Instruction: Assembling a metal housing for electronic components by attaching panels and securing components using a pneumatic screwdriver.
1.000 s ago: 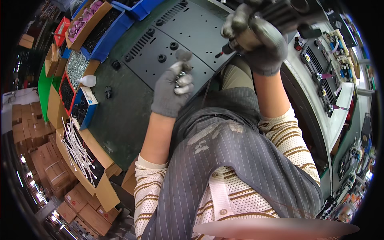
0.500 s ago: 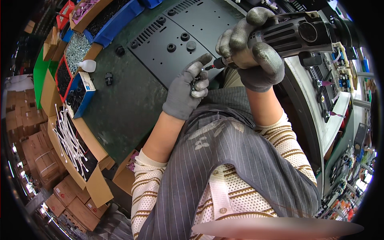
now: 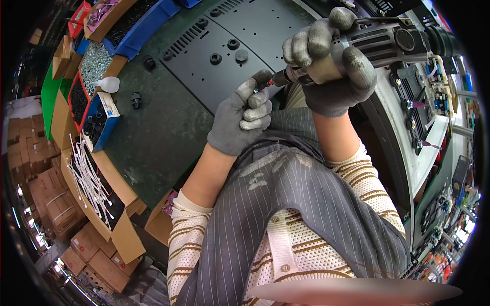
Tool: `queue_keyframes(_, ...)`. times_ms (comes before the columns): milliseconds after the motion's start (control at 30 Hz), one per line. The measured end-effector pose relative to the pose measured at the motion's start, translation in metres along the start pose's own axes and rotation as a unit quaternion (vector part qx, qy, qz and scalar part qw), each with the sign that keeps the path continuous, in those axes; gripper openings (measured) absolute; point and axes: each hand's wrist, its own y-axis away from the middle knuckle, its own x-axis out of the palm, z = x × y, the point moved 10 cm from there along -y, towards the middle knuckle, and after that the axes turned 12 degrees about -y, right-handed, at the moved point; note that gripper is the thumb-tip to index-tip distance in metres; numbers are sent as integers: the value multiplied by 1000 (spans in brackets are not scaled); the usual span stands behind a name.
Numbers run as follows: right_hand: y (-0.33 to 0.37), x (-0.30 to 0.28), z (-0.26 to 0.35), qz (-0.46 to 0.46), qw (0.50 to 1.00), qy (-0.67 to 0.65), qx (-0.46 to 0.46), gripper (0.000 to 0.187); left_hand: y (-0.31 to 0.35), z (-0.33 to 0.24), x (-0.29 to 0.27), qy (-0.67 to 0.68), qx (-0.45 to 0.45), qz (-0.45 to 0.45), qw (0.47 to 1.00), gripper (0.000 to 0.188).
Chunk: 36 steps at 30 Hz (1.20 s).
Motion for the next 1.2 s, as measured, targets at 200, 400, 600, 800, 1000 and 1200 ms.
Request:
queue_keyframes(200,5,-3,2,29,999,7,-20,45,-5,3,-15,-37,-13,-87,995,22)
queue_keyframes(400,10,-10,5,8,1000,-8,-9,46,-6,5,-18,-85,-21,-55,995,27)
queue_keyframes(600,7,-31,16,-63,998,-2,-15,49,-5,-93,-12,-804,215,-241,500,33)
queue_keyframes(800,7,-36,24,-43,996,71,-28,47,-38,-100,1,-933,152,-170,277,31)
queue_keyframes(1000,10,-45,35,-66,989,126,-31,42,-53,-79,-9,-903,95,-193,371,35)
queue_keyframes(1200,8,-44,45,-60,982,159,-81,42,-42,-64,-10,-910,82,-156,374,32)
